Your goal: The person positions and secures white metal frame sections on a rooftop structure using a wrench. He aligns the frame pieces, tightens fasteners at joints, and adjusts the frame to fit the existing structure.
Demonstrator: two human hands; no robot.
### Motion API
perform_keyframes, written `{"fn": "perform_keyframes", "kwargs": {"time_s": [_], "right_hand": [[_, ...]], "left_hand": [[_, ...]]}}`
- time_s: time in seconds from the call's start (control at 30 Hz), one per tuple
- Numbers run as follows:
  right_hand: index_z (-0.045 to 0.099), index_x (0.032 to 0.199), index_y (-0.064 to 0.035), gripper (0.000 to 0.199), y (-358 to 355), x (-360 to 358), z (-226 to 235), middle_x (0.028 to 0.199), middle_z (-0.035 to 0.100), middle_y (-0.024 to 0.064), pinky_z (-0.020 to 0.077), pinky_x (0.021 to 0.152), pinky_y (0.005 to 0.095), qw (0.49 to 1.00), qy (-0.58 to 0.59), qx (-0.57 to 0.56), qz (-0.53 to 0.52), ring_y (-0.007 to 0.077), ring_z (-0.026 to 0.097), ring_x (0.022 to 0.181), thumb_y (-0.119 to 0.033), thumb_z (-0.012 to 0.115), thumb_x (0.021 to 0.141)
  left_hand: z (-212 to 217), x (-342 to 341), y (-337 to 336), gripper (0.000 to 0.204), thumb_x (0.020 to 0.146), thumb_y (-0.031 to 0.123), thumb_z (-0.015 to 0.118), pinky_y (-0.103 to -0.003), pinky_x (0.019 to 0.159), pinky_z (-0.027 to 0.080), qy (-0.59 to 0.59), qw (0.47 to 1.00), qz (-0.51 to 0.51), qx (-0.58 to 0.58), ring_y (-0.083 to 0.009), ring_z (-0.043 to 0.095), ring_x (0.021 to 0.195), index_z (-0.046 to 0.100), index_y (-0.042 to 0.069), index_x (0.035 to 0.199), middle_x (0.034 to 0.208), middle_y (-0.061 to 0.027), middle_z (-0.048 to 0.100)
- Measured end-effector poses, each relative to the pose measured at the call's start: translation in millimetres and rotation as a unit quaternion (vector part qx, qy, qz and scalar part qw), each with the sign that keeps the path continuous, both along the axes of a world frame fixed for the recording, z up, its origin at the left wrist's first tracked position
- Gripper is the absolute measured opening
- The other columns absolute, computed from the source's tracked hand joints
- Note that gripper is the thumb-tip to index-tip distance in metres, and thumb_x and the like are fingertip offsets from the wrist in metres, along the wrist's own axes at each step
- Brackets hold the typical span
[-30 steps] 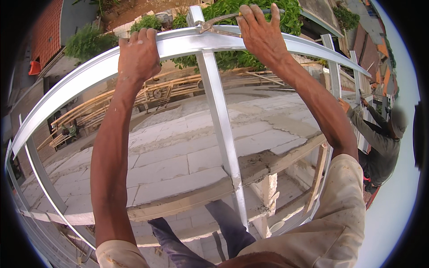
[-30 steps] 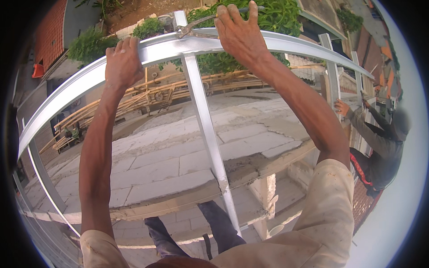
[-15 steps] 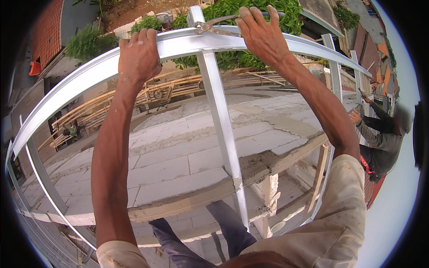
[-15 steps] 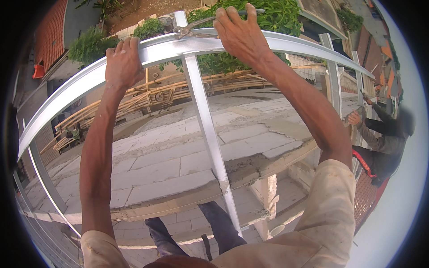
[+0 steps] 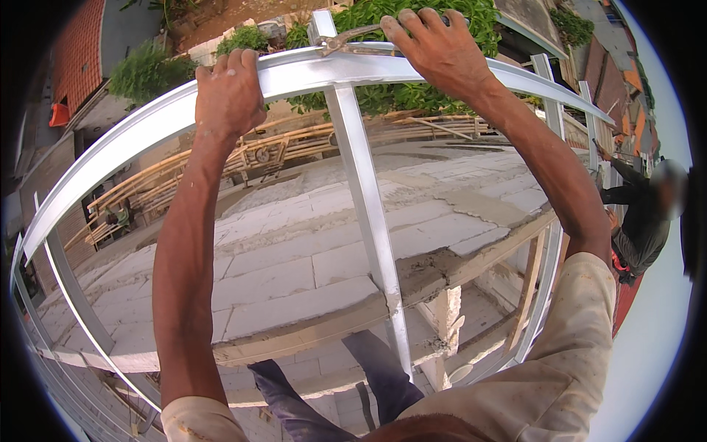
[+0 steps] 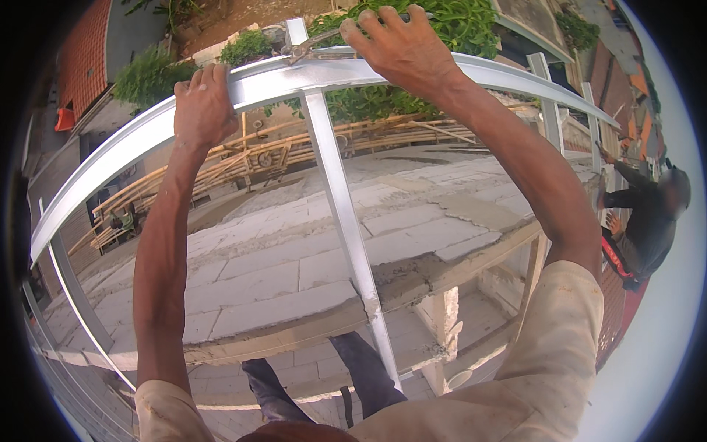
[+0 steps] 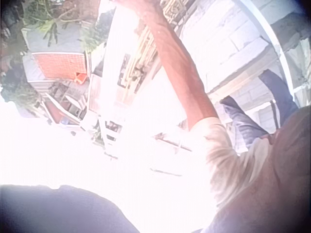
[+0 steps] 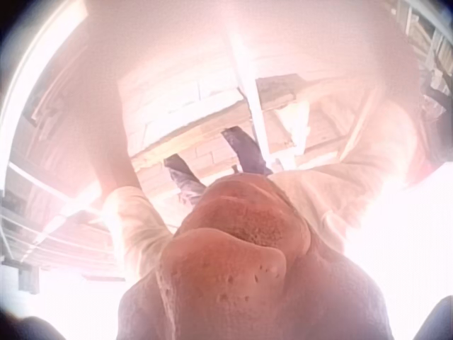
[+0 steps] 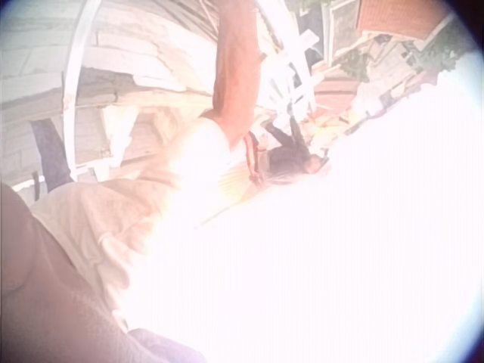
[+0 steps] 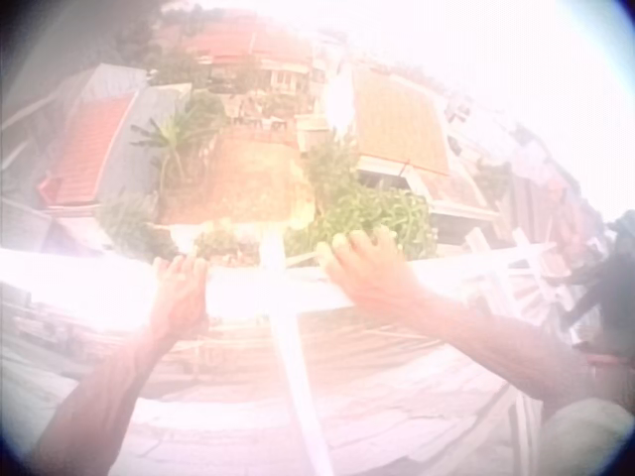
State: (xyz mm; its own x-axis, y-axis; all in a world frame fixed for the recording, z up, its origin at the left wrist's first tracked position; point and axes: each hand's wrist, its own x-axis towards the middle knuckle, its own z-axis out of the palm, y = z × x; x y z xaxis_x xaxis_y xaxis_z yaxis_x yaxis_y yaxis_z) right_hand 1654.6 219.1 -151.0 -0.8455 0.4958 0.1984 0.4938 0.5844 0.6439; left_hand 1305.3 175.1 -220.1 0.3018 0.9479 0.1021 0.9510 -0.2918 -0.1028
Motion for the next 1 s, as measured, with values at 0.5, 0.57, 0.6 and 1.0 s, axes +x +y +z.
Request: {"fn": "perform_keyframes", "kwargs": {"time_s": [0.5, 0.57, 0.6, 1.0], "right_hand": [[0.063, 0.116, -0.0099, 0.025, 18.2, 1.4, -7.9, 0.113, 0.067, 0.0115, 0.0564, 0.079, 0.0449, 0.971, -0.034, -0.117, -0.205, 0.0264, 0.067, 0.104, -0.014, 0.071, 0.093], [0.067, 0.109, -0.0104, 0.021, 29.8, -4.5, -0.9, 0.106, 0.072, 0.0150, 0.0561, 0.074, 0.0534, 0.973, -0.011, -0.140, -0.185, 0.0349, 0.072, 0.097, -0.020, 0.066, 0.090], [0.067, 0.105, -0.0098, 0.018, 40.9, -8.0, 5.7, 0.099, 0.073, 0.0161, 0.0562, 0.071, 0.0527, 0.962, -0.028, -0.185, -0.200, 0.0362, 0.073, 0.092, -0.018, 0.067, 0.088], [0.073, 0.107, -0.0054, 0.023, 170.1, -24.7, 0.7, 0.096, 0.075, 0.0197, 0.0575, 0.080, 0.0532, 0.936, -0.091, -0.334, -0.065, 0.0423, 0.073, 0.094, -0.010, 0.068, 0.085]], "left_hand": [[1.6, 2.7, 6.9, 0.059, 0.072, 0.018, 0.084, -0.053, 0.097, 0.049, -0.015, 1.000, 0.003, 0.011, -0.0304, 0.063, 0.117, 0.054, 0.006, 0.121, 0.118, -0.0114, 0.064], [3.0, 0.6, 7.4, 0.057, 0.072, 0.017, 0.083, -0.052, 0.097, 0.049, -0.020, 1.000, 0.000, 0.008, -0.0304, 0.064, 0.116, 0.055, 0.006, 0.121, 0.118, -0.0115, 0.064], [2.2, -1.3, 6.0, 0.057, 0.072, 0.016, 0.083, -0.052, 0.098, 0.049, -0.024, 1.000, -0.002, 0.015, -0.0305, 0.064, 0.116, 0.055, 0.006, 0.121, 0.118, -0.0116, 0.064], [1.3, -5.5, 10.2, 0.057, 0.074, 0.011, 0.080, -0.052, 0.101, 0.047, -0.031, 1.000, 0.003, 0.000, -0.0319, 0.062, 0.120, 0.055, 0.004, 0.125, 0.122, -0.0134, 0.063]]}}
